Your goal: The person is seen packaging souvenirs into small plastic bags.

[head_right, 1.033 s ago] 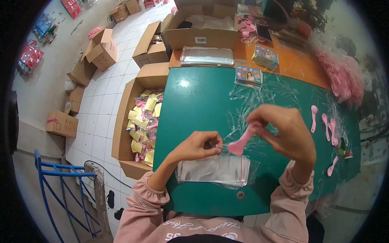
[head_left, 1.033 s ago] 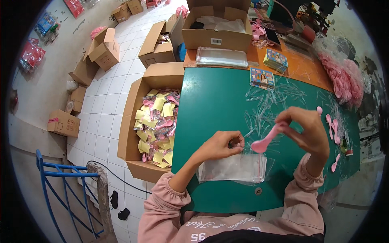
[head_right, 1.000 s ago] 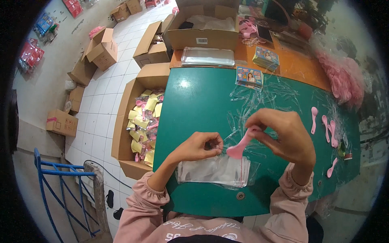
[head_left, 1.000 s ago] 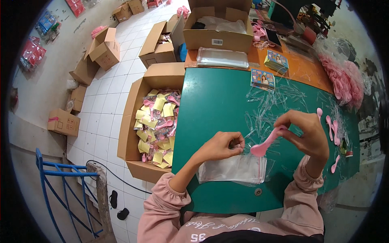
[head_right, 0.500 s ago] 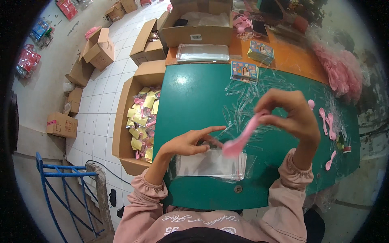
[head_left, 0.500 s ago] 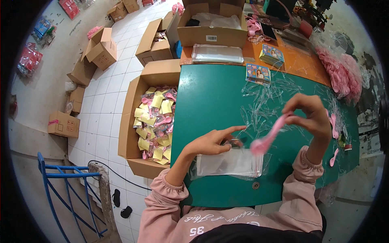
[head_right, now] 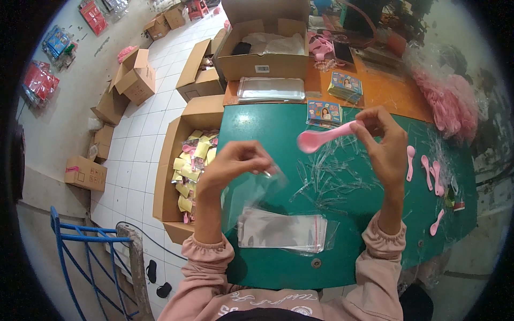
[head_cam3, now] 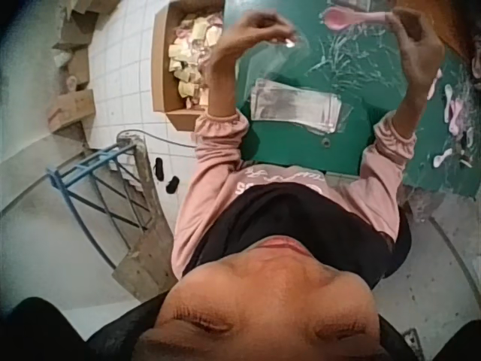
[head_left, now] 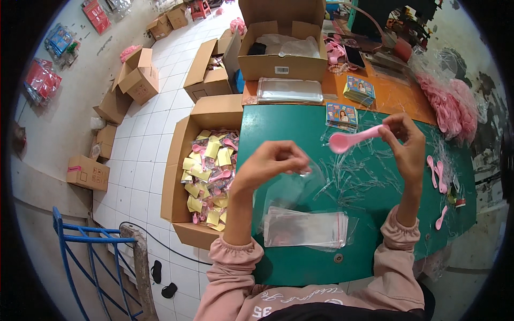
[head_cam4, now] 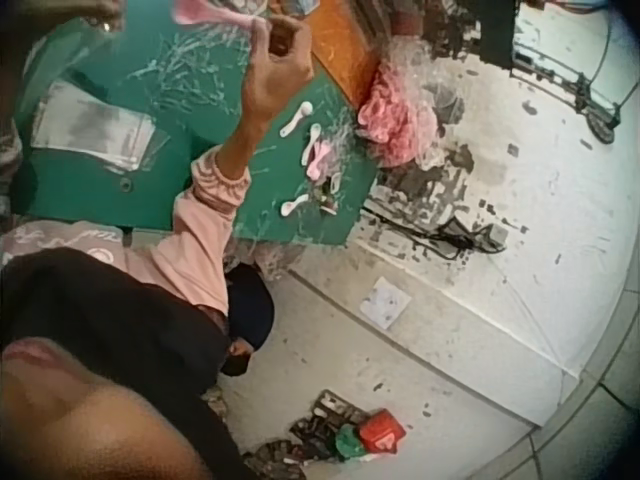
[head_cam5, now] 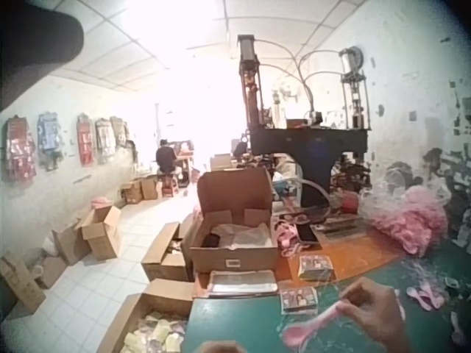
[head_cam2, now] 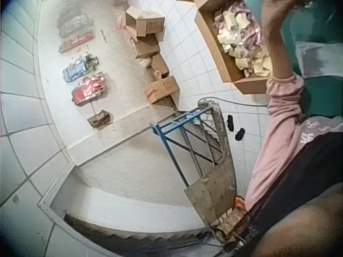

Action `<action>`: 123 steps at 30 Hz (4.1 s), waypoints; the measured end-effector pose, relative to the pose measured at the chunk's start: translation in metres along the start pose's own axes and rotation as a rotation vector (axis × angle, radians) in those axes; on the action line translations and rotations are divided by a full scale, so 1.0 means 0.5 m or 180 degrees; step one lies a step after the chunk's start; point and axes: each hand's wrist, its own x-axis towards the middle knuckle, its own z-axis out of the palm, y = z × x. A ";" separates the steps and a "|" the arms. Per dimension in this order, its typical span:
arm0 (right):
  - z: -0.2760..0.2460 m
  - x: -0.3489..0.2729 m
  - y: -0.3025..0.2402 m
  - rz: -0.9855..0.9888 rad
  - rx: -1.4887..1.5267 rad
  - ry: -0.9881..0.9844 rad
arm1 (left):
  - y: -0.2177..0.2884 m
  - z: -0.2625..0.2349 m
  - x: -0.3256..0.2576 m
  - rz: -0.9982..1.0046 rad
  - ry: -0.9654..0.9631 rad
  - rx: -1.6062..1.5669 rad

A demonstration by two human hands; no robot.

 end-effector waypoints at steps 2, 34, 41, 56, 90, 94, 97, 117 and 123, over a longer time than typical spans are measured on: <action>0.000 -0.008 -0.010 0.0020 0.0607 -0.0126 | -0.025 0.017 0.025 -0.0048 -0.0054 -0.0024; 0.103 -0.016 0.001 -0.1264 0.0610 -0.1058 | -0.029 0.046 0.042 0.0164 0.0111 -0.0320; 0.137 0.096 0.096 -0.0605 0.2042 -0.2188 | -0.019 0.023 0.037 -0.0025 0.0331 -0.0629; 0.143 0.172 0.304 -0.0405 -0.1623 -0.0506 | -0.045 0.025 0.045 0.0028 0.0022 -0.0455; 0.052 0.016 -0.037 -0.1023 0.0040 -0.1836 | -0.043 0.039 0.042 -0.0224 -0.0641 -0.0023; 0.071 0.020 -0.050 -0.0695 -0.0325 -0.2529 | -0.041 0.050 0.039 0.0136 -0.0701 0.0741; 0.106 0.011 -0.020 -0.1090 -0.0431 -0.2539 | -0.034 0.056 0.043 0.0120 -0.0614 0.0800; 0.110 0.037 0.025 0.0422 0.1321 -0.2430 | -0.019 -0.046 -0.004 0.0238 -0.0002 0.0394; 0.180 0.022 0.046 -0.0207 -0.0073 -0.0846 | -0.093 -0.014 0.052 -0.0486 0.1149 0.0532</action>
